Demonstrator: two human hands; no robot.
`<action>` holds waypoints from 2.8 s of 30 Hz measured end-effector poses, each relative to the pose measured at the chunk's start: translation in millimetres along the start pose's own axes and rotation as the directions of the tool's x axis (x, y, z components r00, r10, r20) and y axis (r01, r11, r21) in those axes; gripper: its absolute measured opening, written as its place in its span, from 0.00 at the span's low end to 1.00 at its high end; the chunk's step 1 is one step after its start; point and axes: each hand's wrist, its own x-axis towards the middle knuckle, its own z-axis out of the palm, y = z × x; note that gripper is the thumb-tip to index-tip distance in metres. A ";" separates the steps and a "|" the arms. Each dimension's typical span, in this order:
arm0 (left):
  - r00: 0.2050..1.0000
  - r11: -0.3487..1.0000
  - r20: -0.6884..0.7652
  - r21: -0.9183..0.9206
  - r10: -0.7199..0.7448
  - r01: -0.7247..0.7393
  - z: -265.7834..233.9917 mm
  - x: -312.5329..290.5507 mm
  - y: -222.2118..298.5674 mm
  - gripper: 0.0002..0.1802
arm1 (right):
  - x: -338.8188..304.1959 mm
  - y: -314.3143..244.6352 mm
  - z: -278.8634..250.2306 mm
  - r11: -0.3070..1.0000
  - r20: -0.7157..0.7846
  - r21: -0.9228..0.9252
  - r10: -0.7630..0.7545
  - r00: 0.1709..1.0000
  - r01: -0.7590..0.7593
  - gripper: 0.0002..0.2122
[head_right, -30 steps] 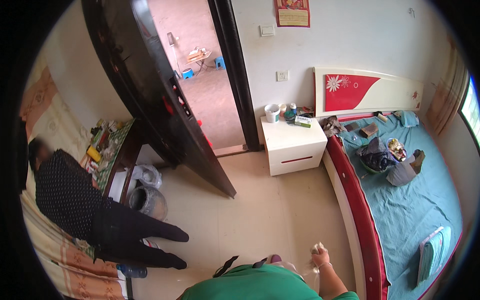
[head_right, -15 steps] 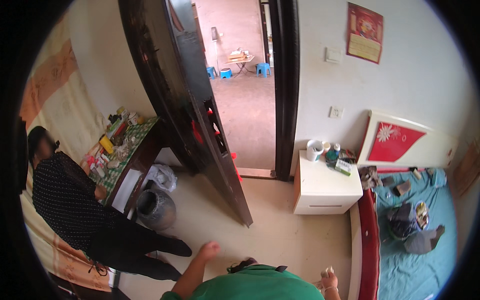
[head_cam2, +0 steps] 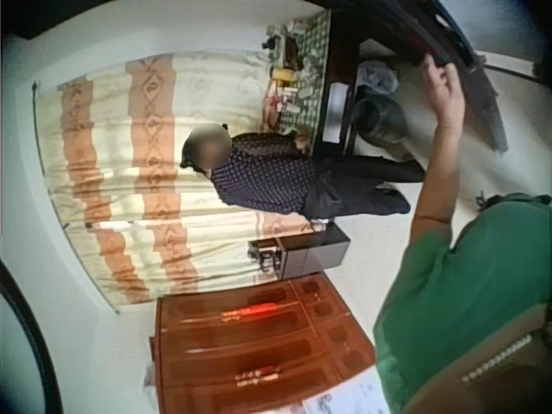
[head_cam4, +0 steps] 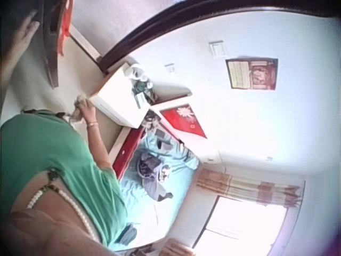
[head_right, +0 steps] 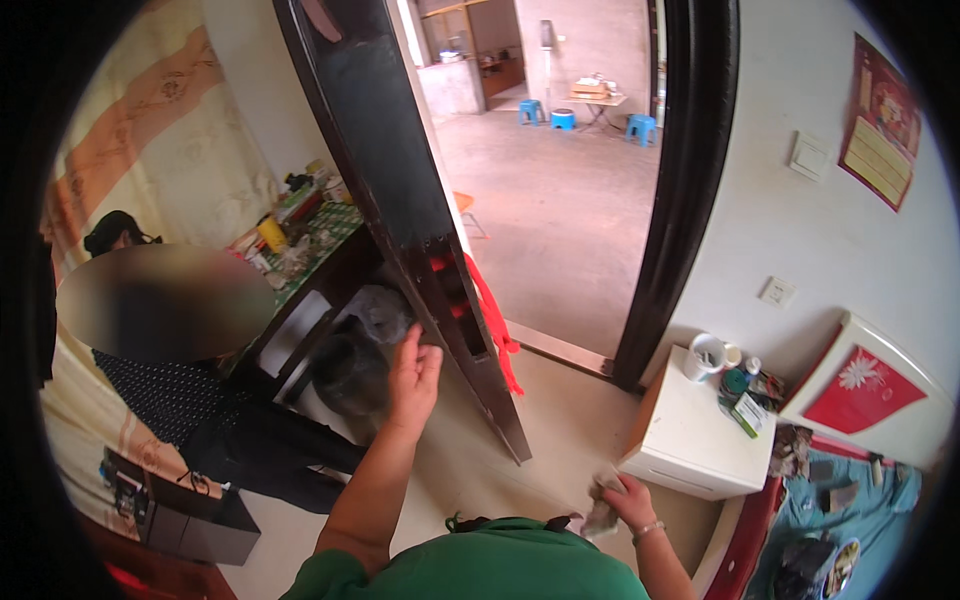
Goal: The person wipes the exterior and vents of a cooling unit with a cloth, checks a wall outlet, organizes folded blankets on a storage cabinet, and wipes the edge of a door.
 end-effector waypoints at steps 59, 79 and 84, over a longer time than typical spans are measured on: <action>0.714 0.750 -0.284 0.032 0.640 -0.660 -34.4 151.3 145.2 0.42 | 118.1 -170.0 190.4 0.017 0.174 -0.709 -0.965 0.198 0.705 0.16; 0.560 0.636 -0.318 0.233 0.765 -0.736 -15.7 149.8 147.4 0.42 | 98.4 -229.3 182.9 0.242 -0.162 -0.704 -0.970 0.181 0.668 0.19; 0.615 0.683 -0.309 0.212 0.725 -0.699 -15.3 146.4 149.3 0.42 | 114.0 -186.0 179.7 0.132 -0.019 -0.788 -0.982 0.190 0.601 0.14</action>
